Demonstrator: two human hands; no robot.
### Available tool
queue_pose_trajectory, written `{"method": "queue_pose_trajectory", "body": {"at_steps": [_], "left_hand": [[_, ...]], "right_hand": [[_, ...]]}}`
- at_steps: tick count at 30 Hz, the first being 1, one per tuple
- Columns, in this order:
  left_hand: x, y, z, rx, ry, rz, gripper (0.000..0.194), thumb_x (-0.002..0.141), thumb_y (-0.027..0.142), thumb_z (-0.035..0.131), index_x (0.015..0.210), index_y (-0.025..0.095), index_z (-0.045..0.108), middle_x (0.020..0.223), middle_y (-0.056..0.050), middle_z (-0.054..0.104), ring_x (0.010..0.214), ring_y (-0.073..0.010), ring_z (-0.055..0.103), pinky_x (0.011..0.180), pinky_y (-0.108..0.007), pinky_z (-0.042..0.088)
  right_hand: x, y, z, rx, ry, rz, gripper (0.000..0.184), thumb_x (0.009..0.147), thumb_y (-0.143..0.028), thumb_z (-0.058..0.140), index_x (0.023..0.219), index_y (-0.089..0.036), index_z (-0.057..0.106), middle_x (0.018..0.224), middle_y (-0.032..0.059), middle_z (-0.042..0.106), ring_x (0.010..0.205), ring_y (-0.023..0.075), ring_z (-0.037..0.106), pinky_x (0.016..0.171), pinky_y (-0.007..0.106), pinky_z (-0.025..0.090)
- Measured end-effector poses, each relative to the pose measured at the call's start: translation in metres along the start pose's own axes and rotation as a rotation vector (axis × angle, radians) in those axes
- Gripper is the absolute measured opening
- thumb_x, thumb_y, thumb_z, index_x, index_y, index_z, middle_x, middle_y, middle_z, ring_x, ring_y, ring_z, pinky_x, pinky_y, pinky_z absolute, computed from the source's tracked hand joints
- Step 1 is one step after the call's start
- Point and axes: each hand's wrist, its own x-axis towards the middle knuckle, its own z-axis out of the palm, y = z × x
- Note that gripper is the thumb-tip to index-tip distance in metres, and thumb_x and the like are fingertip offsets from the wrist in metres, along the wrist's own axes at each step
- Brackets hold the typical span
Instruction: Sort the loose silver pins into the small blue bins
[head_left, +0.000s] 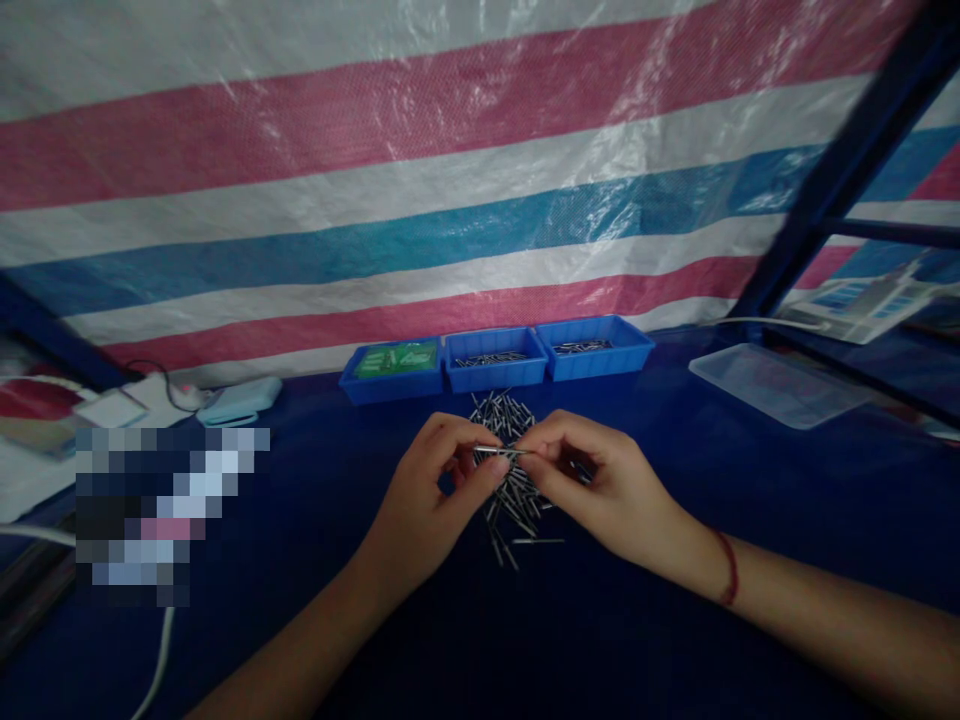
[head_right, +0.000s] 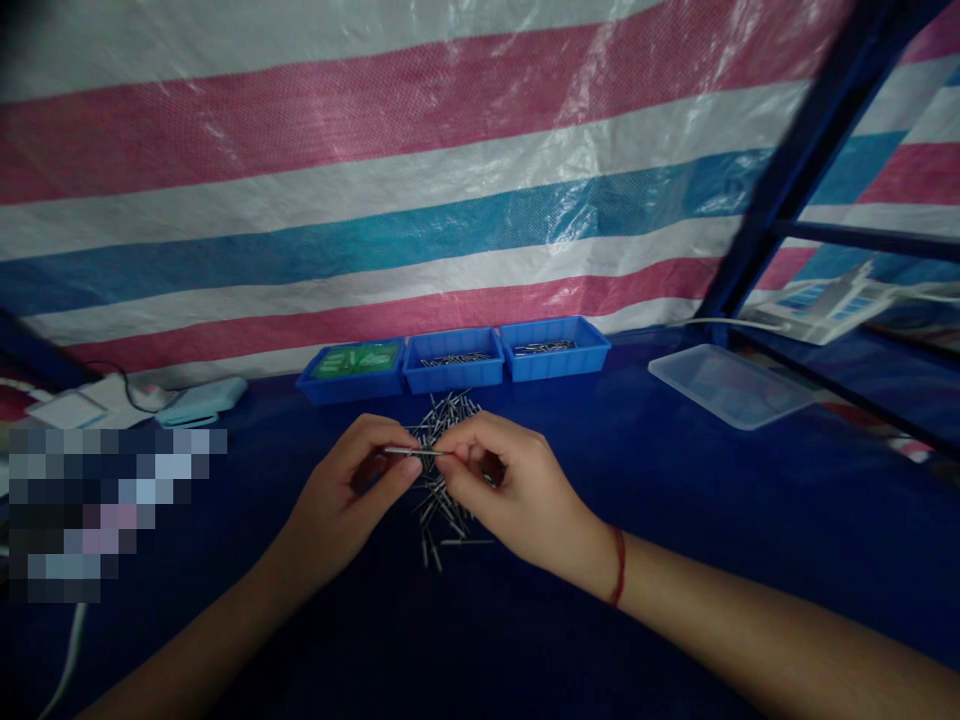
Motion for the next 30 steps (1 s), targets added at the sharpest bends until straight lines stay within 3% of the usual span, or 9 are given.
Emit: {"method": "queue_pose_trajectory", "body": {"at_steps": [5,11,17,21,25,27,30], "left_hand": [[-0.002,0.003,0.000,0.036,0.022,0.065,0.008,0.085,0.020,0.055,0.093,0.023,0.056,0.090,0.000,0.050,0.081,-0.0126,0.052,0.068,-0.025,0.044],[-0.002,0.006,0.000,0.073,0.062,0.042,0.003,0.083,0.022,0.057,0.083,0.020,0.055,0.087,-0.001,0.048,0.077,-0.0125,0.051,0.064,-0.025,0.044],[0.000,0.005,-0.002,0.098,-0.025,-0.047,0.015,0.087,0.030,0.051,0.078,0.019,0.055,0.087,-0.001,0.048,0.074,-0.0129,0.050,0.065,-0.026,0.042],[0.002,0.006,0.000,0.052,-0.070,-0.148,0.020,0.089,0.033,0.046,0.078,0.018,0.055,0.083,-0.001,0.051,0.071,-0.0128,0.049,0.063,-0.025,0.041],[0.002,0.007,0.001,0.023,-0.091,-0.199,0.022,0.089,0.033,0.045,0.078,0.019,0.056,0.080,0.000,0.052,0.066,-0.0120,0.046,0.062,-0.025,0.040],[0.001,0.005,0.002,0.029,-0.108,-0.193,0.021,0.089,0.033,0.046,0.079,0.019,0.057,0.082,0.000,0.052,0.067,-0.0119,0.047,0.063,-0.025,0.040],[0.000,0.002,0.003,0.035,-0.125,-0.186,0.019,0.090,0.032,0.046,0.082,0.019,0.057,0.085,-0.001,0.052,0.071,-0.0120,0.049,0.064,-0.025,0.040]], "right_hand": [[-0.003,0.003,0.002,-0.011,-0.044,-0.006,0.009,0.084,-0.023,0.056,0.081,-0.017,0.062,0.070,0.0008,0.058,0.061,0.0109,0.052,0.053,0.025,0.042],[-0.002,-0.002,0.002,-0.002,-0.109,-0.049,0.011,0.086,-0.023,0.054,0.085,-0.017,0.064,0.075,0.0016,0.060,0.065,0.0109,0.055,0.057,0.026,0.044],[0.004,0.000,-0.004,-0.086,-0.110,-0.069,0.017,0.088,-0.024,0.049,0.083,-0.017,0.063,0.073,0.0020,0.060,0.065,0.0117,0.055,0.059,0.027,0.044],[0.021,0.022,-0.027,-0.317,0.092,-0.062,0.022,0.089,-0.029,0.046,0.080,-0.017,0.063,0.076,0.0039,0.063,0.069,0.0144,0.057,0.064,0.029,0.044],[0.046,0.056,-0.067,-0.745,0.359,-0.023,0.024,0.088,-0.029,0.046,0.081,-0.015,0.064,0.077,0.0082,0.066,0.066,0.0171,0.058,0.062,0.029,0.042],[0.055,0.071,-0.084,-0.936,0.364,0.079,0.027,0.087,-0.030,0.045,0.076,-0.015,0.064,0.077,0.0100,0.067,0.066,0.0189,0.059,0.062,0.029,0.040],[0.059,0.086,-0.098,-0.992,0.336,0.147,0.029,0.086,-0.032,0.046,0.072,-0.014,0.064,0.072,0.0112,0.067,0.064,0.0209,0.060,0.058,0.029,0.038]]}}
